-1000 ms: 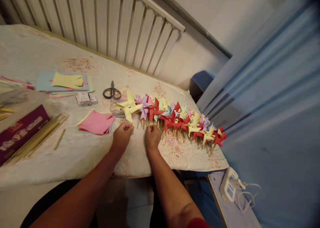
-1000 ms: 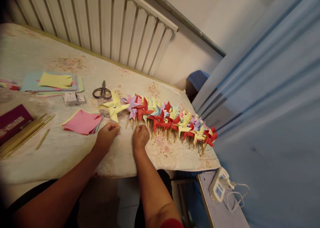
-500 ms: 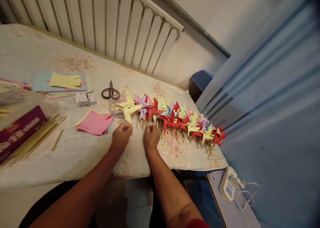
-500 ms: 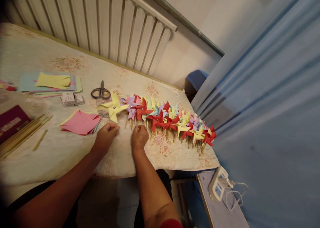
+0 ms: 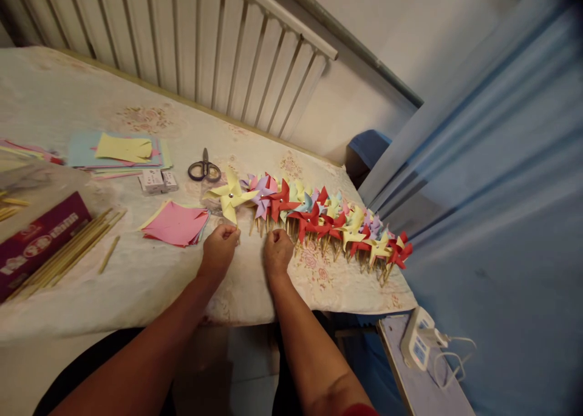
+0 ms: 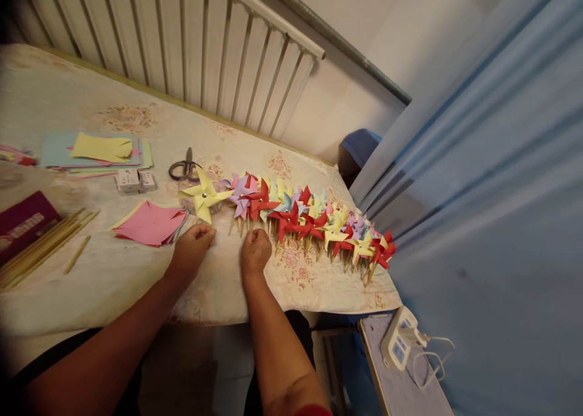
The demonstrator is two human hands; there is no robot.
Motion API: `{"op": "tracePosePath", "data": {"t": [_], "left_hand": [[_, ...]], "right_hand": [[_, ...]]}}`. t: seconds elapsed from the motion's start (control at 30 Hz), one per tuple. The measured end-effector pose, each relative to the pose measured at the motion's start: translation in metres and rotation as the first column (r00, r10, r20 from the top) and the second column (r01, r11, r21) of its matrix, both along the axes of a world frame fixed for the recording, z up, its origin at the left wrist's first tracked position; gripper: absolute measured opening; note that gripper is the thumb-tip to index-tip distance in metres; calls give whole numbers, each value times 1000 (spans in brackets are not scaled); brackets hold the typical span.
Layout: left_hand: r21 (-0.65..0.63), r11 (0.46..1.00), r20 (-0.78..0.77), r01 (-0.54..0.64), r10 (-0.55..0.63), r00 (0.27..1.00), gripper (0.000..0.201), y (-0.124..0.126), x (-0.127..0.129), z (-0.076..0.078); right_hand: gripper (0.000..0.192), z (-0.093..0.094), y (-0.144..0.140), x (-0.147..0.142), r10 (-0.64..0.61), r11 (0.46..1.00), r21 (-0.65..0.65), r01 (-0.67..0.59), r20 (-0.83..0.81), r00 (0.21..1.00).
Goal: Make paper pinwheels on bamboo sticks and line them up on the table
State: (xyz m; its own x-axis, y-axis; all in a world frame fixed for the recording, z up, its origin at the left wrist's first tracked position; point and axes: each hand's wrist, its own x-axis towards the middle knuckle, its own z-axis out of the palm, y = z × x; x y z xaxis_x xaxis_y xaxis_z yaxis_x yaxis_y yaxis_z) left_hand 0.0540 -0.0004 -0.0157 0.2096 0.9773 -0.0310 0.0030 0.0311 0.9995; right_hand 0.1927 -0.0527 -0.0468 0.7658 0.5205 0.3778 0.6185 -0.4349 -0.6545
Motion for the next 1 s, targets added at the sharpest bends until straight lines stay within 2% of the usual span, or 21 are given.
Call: {"op": "tracePosePath", "data": {"t": [0.23, 0.4, 0.53, 0.6, 0.67, 0.73, 0.87, 1.0], "left_hand": [[-8, 1000, -16, -15, 14, 1000, 16, 3, -3, -2], [-23, 1000, 9, 3, -2, 1000, 17, 3, 0, -7], [-40, 999, 16, 37, -36, 999, 16, 0, 5, -4], [-55, 998, 16, 40, -39, 999, 16, -2, 7, -1], [-63, 997, 14, 43, -43, 999, 17, -3, 9, 0], [-62, 997, 12, 44, -43, 999, 17, -4, 10, 0], [-60, 998, 0, 25, -25, 1000, 16, -3, 11, -1], [-63, 998, -9, 28, -29, 1000, 16, -3, 12, -2]], "right_hand": [[17, -1, 0, 1, 8, 999, 54, -8, -5, 1000], [21, 0, -4, 0, -32, 974, 225, 41, -40, 999], [18, 6, -10, -7, 133, 949, 296, -112, -52, 990], [18, 7, -11, -10, 223, 935, 296, -193, -69, 972], [18, 8, -11, -11, 260, 932, 284, -226, -86, 962], [19, 7, -10, -9, 218, 946, 264, -190, -83, 972], [21, 3, -6, -4, 11, 978, 211, 4, -66, 998], [21, 1, -4, -1, -7, 989, 145, 12, -39, 999]]}}
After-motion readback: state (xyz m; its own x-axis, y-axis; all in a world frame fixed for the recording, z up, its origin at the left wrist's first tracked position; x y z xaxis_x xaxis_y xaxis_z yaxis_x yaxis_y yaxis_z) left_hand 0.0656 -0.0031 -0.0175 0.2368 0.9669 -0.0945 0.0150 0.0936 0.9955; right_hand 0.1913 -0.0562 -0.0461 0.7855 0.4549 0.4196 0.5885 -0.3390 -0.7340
